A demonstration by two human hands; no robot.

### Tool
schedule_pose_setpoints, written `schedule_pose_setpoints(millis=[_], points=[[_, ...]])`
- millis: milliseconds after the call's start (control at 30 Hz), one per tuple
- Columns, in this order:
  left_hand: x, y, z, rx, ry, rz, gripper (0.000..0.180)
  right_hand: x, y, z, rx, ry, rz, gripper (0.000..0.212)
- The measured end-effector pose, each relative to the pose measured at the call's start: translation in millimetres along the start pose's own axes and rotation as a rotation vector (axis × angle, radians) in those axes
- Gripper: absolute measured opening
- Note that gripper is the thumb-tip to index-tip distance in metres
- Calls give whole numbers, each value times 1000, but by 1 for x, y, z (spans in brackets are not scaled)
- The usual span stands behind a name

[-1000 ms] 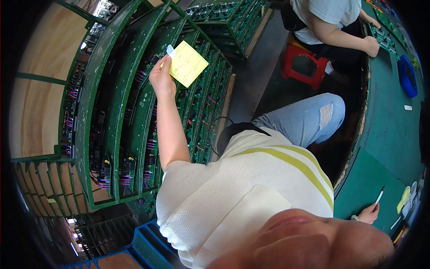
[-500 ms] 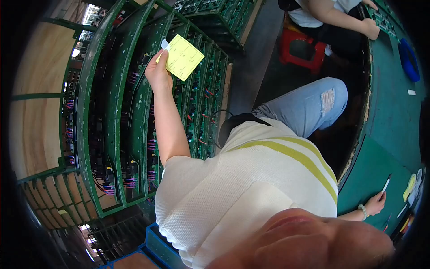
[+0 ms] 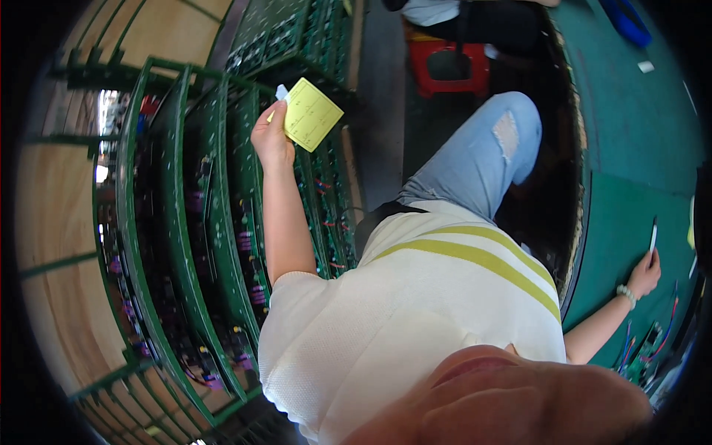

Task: The person assembles electronic components onto circuit boards by hand at a factory workstation, taking components from a plastic bin and a storage rack and using a blue tool.

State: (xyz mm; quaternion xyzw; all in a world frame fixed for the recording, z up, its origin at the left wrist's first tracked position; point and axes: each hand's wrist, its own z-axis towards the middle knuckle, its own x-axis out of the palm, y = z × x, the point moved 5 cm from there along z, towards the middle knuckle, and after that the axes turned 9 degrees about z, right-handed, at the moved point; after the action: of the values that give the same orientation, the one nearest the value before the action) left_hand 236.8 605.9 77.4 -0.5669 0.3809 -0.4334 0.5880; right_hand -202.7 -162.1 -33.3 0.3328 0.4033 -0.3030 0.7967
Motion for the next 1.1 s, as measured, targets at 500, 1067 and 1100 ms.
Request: schedule_pose_setpoints(millis=[500, 1067, 1100], points=[[341, 54, -118, -301, 1035, -133, 20, -23, 64, -11, 132, -99, 1, 22], [436, 48, -352, -69, 1791, -93, 15, -39, 89, -25, 276, -166, 139, 19], [445, 48, -359, -62, 1799, -93, 15, -39, 89, -25, 291, -152, 164, 20]])
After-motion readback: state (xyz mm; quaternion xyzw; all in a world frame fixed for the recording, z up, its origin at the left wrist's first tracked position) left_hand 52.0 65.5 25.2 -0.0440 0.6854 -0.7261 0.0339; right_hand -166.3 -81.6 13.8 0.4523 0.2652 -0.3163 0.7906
